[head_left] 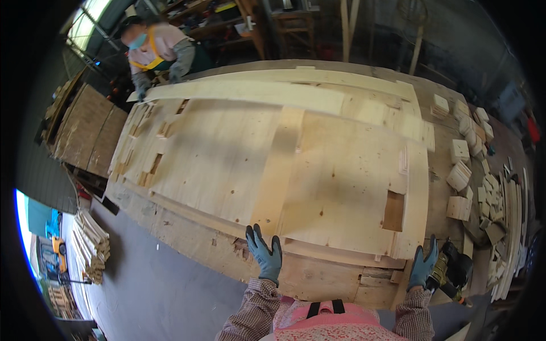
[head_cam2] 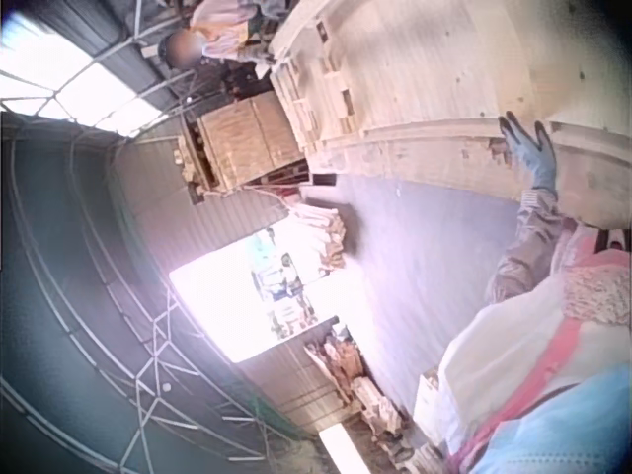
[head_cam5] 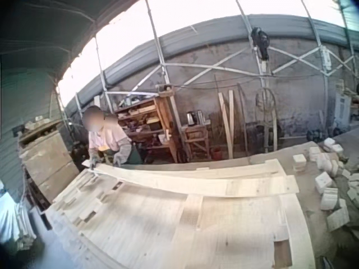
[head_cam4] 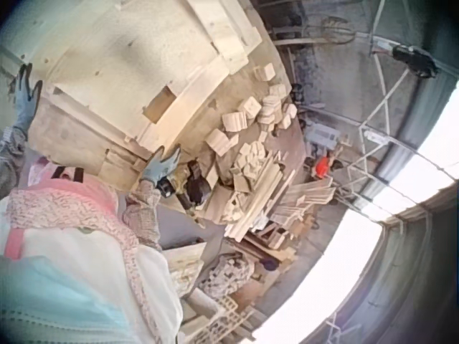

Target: The person assembles wooden boxes by positioning wooden planks and using a nail gun to fasten them together. They repeatedly align planks, drive nails, and move between workstations to continue assembly.

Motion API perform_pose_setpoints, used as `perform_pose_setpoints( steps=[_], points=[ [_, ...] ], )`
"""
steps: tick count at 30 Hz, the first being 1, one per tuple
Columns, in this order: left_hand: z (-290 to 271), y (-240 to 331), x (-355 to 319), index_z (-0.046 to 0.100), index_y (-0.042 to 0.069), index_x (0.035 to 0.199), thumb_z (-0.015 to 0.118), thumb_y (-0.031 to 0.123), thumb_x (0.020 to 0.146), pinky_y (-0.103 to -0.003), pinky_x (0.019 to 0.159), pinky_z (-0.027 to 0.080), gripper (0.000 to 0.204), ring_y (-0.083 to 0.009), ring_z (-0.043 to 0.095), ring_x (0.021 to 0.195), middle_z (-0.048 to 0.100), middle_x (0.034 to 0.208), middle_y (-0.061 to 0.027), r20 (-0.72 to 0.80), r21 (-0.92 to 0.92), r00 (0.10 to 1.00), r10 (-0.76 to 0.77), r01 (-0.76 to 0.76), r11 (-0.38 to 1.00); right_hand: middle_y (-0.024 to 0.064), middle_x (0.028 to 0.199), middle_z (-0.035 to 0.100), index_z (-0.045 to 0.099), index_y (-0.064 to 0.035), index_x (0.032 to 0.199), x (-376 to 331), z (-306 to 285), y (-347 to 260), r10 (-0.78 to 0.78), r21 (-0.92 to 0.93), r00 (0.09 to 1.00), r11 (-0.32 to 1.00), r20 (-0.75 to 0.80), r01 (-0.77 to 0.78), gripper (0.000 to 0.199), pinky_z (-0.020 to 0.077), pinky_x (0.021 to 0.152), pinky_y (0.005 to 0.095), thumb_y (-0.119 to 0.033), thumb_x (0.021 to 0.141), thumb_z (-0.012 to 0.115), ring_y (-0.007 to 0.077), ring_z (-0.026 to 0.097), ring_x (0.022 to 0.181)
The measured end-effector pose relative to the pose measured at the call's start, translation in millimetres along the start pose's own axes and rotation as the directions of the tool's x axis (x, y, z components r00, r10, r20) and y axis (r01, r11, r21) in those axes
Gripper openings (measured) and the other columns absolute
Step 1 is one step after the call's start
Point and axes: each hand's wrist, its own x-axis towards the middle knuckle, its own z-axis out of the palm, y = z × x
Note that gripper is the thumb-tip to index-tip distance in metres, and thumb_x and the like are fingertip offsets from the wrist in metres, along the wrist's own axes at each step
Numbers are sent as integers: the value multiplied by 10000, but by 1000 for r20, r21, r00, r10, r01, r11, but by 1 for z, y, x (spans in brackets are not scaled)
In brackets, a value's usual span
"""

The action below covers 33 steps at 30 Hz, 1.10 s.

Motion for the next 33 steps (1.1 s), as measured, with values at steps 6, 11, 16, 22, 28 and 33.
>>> perform_pose_setpoints(
  steps=[6,11,16,22,28,33],
  points=[
    [15,22,21,167,5,1346,530,39,813,-409,1033,176,646,-355,125,1293,74,1393,-215,-68,-157,998,0,-11,987,102,1348,291,270,-45,1323,36,20,-22,58,600,984,798,-170,57,496,277,1018,333,-86,872,474,222,298,1229],
    [14,20,20,159,3,1348,504,9,827,-406,1037,153,624,-324,91,1308,60,1401,-204,-27,-255,997,-67,58,965,119,1337,313,276,-34,1321,72,49,11,143,178,980,977,-142,-116,553,272,1008,321,-196,857,529,225,301,1229],
    [9,31,5,142,-2,1345,484,-20,825,-379,1044,145,622,-285,133,1305,126,1394,-189,45,-213,997,-70,78,974,137,1282,385,326,-12,1289,104,73,63,276,416,959,867,62,-276,577,293,988,309,-293,839,552,230,369,1175],
    [31,54,-18,165,44,1349,398,-70,852,-312,1024,247,560,-198,255,1259,214,1390,-96,307,-748,898,-316,433,503,153,1211,452,391,30,1228,125,65,55,263,203,954,936,147,-289,574,347,918,312,-303,807,594,231,434,1096],
    [51,51,-12,356,22,1273,448,92,900,-264,975,323,391,-152,399,1150,399,1277,-76,523,-734,734,-432,646,210,123,1084,550,482,35,1156,132,47,49,295,324,905,862,308,-391,499,437,802,302,-277,791,619,208,536,921],
    [43,40,-14,344,17,1278,503,250,882,-304,971,329,486,-188,409,1150,406,1272,-94,576,-679,726,-377,681,274,94,1084,550,508,4,1146,113,25,47,261,402,933,849,246,-343,473,443,805,312,-294,794,616,191,543,925]
  ],
)
